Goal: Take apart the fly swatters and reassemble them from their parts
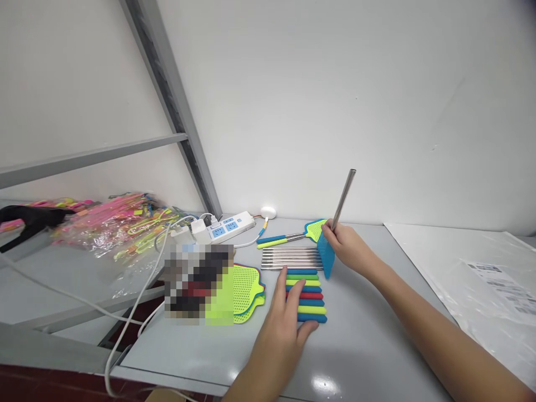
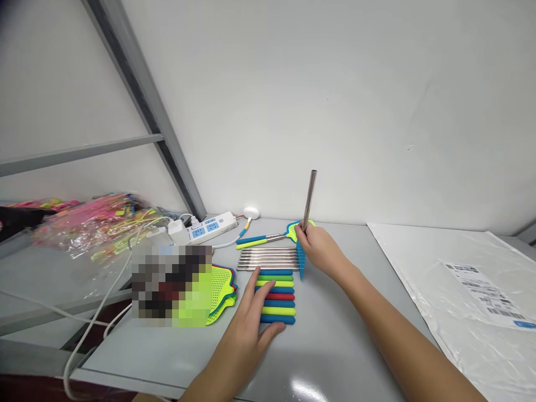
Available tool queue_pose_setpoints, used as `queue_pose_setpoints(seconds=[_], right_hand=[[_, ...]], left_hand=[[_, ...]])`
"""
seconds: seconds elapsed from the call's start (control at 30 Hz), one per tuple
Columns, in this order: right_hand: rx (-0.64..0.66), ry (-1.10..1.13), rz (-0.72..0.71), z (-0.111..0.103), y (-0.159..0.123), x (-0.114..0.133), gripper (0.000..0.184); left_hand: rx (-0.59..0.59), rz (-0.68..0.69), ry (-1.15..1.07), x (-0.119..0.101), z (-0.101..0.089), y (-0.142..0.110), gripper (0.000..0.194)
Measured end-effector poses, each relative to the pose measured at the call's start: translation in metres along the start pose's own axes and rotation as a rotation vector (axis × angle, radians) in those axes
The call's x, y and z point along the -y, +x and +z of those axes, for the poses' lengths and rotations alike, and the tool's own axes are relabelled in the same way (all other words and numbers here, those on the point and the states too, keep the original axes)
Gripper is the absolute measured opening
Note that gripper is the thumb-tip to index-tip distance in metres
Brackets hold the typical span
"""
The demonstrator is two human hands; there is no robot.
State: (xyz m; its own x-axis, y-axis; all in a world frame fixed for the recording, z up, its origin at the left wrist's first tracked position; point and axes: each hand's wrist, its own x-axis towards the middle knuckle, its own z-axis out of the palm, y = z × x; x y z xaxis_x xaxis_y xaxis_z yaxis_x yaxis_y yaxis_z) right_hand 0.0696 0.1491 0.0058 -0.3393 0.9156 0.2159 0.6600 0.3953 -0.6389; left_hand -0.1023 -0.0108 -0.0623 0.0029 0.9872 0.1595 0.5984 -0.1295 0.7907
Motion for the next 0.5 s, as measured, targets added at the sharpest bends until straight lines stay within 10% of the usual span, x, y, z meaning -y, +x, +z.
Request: queue_pose_setpoints(seconds=[0.3,0.5], right_hand=[[-0.216,0.086,0.093,-0.028,-0.050,-0.006,0.042],[-0.409,0.353,0.030,-0.033,-0.085,-0.008,0.041]], left_hand=[[-0.021,0.130,0.067,-0.001,-0.003,-0.003,0.056],[-0.414,0.587,-0.126,-0.002,-0.015,-0.011,0.039]])
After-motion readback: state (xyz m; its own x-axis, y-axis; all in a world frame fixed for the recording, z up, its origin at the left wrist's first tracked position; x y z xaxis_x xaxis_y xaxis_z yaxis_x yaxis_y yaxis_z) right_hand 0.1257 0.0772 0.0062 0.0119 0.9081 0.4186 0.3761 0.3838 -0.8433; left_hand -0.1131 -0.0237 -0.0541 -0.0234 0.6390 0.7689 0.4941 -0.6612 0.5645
